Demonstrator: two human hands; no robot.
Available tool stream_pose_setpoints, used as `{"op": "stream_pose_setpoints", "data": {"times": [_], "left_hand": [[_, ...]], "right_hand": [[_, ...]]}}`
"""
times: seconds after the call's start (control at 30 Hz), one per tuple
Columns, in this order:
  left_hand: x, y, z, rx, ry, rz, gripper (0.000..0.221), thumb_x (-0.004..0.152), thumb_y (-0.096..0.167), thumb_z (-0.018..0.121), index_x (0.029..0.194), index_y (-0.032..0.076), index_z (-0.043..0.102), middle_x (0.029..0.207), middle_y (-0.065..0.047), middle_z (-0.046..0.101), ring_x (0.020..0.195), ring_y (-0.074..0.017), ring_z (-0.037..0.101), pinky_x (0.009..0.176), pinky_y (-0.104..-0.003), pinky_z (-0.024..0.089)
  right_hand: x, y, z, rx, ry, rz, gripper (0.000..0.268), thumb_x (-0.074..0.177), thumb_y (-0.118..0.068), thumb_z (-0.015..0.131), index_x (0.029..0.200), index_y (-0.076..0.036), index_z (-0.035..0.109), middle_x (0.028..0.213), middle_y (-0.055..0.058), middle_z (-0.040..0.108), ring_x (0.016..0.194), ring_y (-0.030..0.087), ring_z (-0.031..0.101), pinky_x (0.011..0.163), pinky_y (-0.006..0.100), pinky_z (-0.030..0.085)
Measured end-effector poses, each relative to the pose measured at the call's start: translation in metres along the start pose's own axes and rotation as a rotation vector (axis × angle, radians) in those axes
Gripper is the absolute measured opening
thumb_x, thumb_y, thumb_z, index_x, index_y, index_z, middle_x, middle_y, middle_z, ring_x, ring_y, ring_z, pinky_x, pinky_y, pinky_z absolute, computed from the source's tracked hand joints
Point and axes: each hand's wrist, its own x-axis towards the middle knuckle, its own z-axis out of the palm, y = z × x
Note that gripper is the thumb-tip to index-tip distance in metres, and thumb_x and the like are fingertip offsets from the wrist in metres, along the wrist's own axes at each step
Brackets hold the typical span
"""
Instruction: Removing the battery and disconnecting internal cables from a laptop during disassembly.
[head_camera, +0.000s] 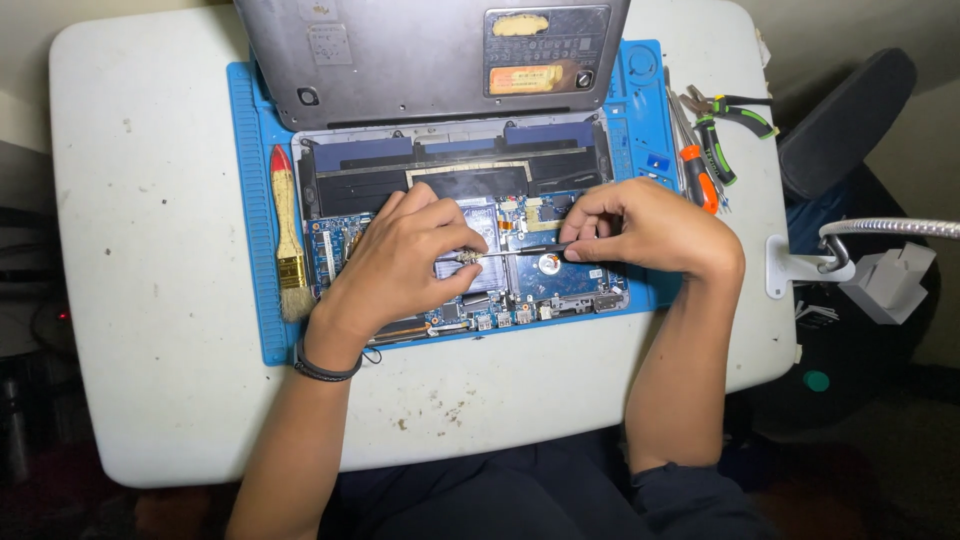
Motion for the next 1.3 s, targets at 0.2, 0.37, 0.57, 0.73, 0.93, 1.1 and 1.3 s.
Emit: {"op": "stream_pose_setpoints", "data": {"times": [0.2, 0.37, 0.57, 0.73, 0.93, 1.1, 1.3], "left_hand": [[-0.002, -0.006, 0.004, 0.034, 0.022, -0.002, 0.007, 0.079, 0.012, 0.08, 0.085, 0.01, 0.078, 0.076, -0.004, 0.064, 0.084, -0.0239, 0.052, 0.081, -0.038, 0.042], [-0.002, -0.009, 0.005, 0.03, 0.023, -0.007, 0.006, 0.078, 0.012, 0.08, 0.083, 0.01, 0.077, 0.074, -0.004, 0.063, 0.083, -0.0239, 0.053, 0.08, -0.038, 0.042], [-0.002, -0.006, 0.003, 0.021, 0.035, -0.015, 0.006, 0.078, 0.012, 0.08, 0.084, 0.009, 0.078, 0.072, -0.005, 0.062, 0.081, -0.0246, 0.053, 0.077, -0.038, 0.041], [-0.002, -0.01, 0.003, 0.025, 0.072, -0.023, 0.006, 0.08, 0.014, 0.079, 0.084, 0.009, 0.078, 0.07, -0.006, 0.062, 0.079, -0.0253, 0.053, 0.076, -0.039, 0.041], [-0.004, -0.014, 0.003, 0.085, 0.161, -0.044, 0.003, 0.083, 0.01, 0.075, 0.084, 0.01, 0.077, 0.067, -0.005, 0.058, 0.076, -0.0257, 0.054, 0.075, -0.039, 0.043], [-0.009, -0.028, 0.005, 0.208, 0.344, -0.167, 0.005, 0.091, 0.015, 0.07, 0.088, 0.017, 0.074, 0.066, 0.004, 0.052, 0.072, -0.02, 0.053, 0.071, -0.036, 0.043], [-0.01, -0.031, 0.002, 0.198, 0.398, -0.195, 0.008, 0.088, 0.007, 0.071, 0.093, 0.013, 0.074, 0.064, 0.0, 0.053, 0.072, -0.0257, 0.059, 0.068, -0.039, 0.046]], "right_hand": [[0.008, 0.011, 0.003, -0.025, 0.014, -0.057, 0.011, 0.076, -0.01, 0.086, 0.085, -0.006, 0.082, 0.073, 0.01, 0.071, 0.071, 0.024, 0.064, 0.065, 0.038, 0.055], [0.007, 0.01, 0.004, -0.026, 0.013, -0.063, 0.012, 0.077, -0.012, 0.086, 0.088, -0.007, 0.083, 0.074, 0.009, 0.071, 0.071, 0.024, 0.064, 0.064, 0.038, 0.055], [0.009, 0.028, 0.004, -0.004, 0.208, -0.053, 0.009, 0.087, -0.011, 0.076, 0.092, -0.004, 0.079, 0.071, 0.01, 0.067, 0.066, 0.024, 0.061, 0.063, 0.038, 0.053], [0.02, 0.061, 0.002, -0.069, 0.444, -0.076, 0.003, 0.094, -0.009, 0.074, 0.094, -0.009, 0.077, 0.066, 0.002, 0.061, 0.059, 0.019, 0.059, 0.057, 0.031, 0.05], [0.022, 0.07, 0.003, -0.093, 0.607, -0.068, 0.009, 0.093, -0.001, 0.067, 0.095, -0.004, 0.075, 0.065, 0.008, 0.061, 0.055, 0.023, 0.058, 0.053, 0.034, 0.048], [0.024, 0.072, 0.004, -0.079, 0.69, -0.058, 0.013, 0.092, 0.005, 0.063, 0.098, 0.002, 0.075, 0.067, 0.013, 0.063, 0.053, 0.023, 0.059, 0.051, 0.035, 0.047], [0.024, 0.067, 0.005, -0.073, 0.631, -0.052, 0.014, 0.093, 0.004, 0.064, 0.103, 0.004, 0.074, 0.07, 0.017, 0.064, 0.058, 0.028, 0.062, 0.054, 0.04, 0.049]]}}
